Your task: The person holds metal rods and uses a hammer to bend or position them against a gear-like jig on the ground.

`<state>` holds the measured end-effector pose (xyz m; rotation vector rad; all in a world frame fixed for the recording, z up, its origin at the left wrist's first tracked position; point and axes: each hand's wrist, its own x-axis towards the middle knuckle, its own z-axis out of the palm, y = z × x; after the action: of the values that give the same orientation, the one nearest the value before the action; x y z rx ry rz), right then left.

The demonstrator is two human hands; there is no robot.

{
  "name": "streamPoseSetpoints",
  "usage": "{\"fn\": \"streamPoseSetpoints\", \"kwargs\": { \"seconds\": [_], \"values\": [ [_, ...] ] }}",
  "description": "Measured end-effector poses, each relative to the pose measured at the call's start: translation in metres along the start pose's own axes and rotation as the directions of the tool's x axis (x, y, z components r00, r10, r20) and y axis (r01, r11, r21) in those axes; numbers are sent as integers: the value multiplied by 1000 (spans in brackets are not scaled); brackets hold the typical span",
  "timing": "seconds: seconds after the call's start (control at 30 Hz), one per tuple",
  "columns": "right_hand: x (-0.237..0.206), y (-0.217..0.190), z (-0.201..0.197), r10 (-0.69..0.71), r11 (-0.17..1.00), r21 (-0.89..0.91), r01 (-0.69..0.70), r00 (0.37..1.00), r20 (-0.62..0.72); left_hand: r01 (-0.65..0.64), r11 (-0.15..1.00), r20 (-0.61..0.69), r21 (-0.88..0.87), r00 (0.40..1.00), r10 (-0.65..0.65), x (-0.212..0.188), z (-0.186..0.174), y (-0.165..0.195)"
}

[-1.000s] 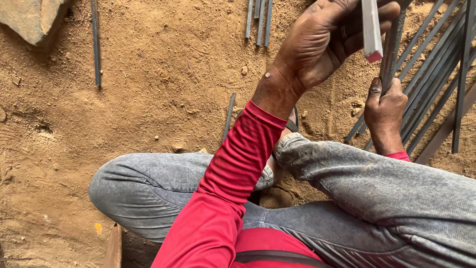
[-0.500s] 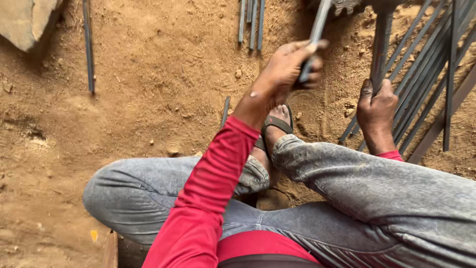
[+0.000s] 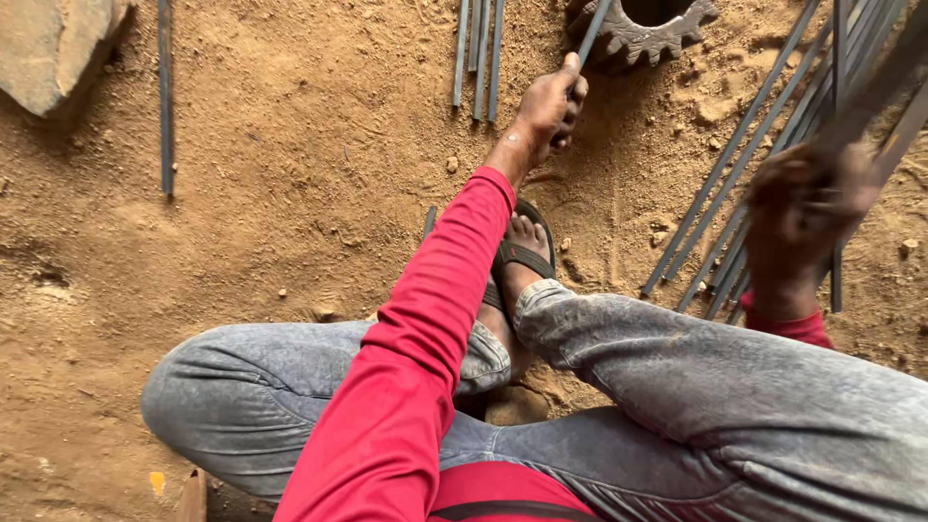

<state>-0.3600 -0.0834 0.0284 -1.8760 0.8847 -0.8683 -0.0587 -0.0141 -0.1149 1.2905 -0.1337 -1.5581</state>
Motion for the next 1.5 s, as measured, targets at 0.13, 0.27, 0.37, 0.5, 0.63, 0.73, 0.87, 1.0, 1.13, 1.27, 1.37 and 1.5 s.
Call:
{"fn": "streamPoseSetpoints", "kwargs": {
  "seconds": [0.13,0.27,0.37,0.5,0.63,0.73,0.87,1.0,1.13,1.27,1.37,1.5],
  "values": [
    [29,22,7,-285,957,31,289,955,-84,5,999,-14,-35,1000,-6,-2,5,0],
    [35,40,30,-275,840,-431,328,944,183,46,985,42,-164,998,-40,-4,8,9],
    [38,35,22,121,857,-511,69,936,330,74,977,73,-198,996,-61,-5,8,13],
    [44,28,6,-92,932,-332,146,981,173,5,993,29,-119,1000,-2,-17,3,-1],
    [59,38,8,-189,956,-201,215,972,141,37,990,34,-139,999,-33,-37,-1,-16],
    [77,43,18,-133,859,-444,254,949,285,46,987,-1,-155,999,-47,-49,3,-14],
    [70,32,32,271,847,-524,-88,920,284,101,962,69,-252,994,-87,-58,2,3],
    [10,12,44,87,879,-475,-37,993,84,174,944,73,-280,984,-160,-68,-1,18],
    [-33,6,48,437,751,-546,-372,899,-12,148,920,62,-362,989,-134,-87,18,35],
    [-34,8,45,463,754,-528,-390,886,7,72,908,174,-412,985,2,-120,43,67],
    [-33,10,46,411,729,-607,-317,911,19,79,807,401,-585,893,203,-152,54,86],
    [-40,16,49,246,775,-611,-161,968,56,41,769,464,-638,818,341,-178,65,97]
  ]
}}
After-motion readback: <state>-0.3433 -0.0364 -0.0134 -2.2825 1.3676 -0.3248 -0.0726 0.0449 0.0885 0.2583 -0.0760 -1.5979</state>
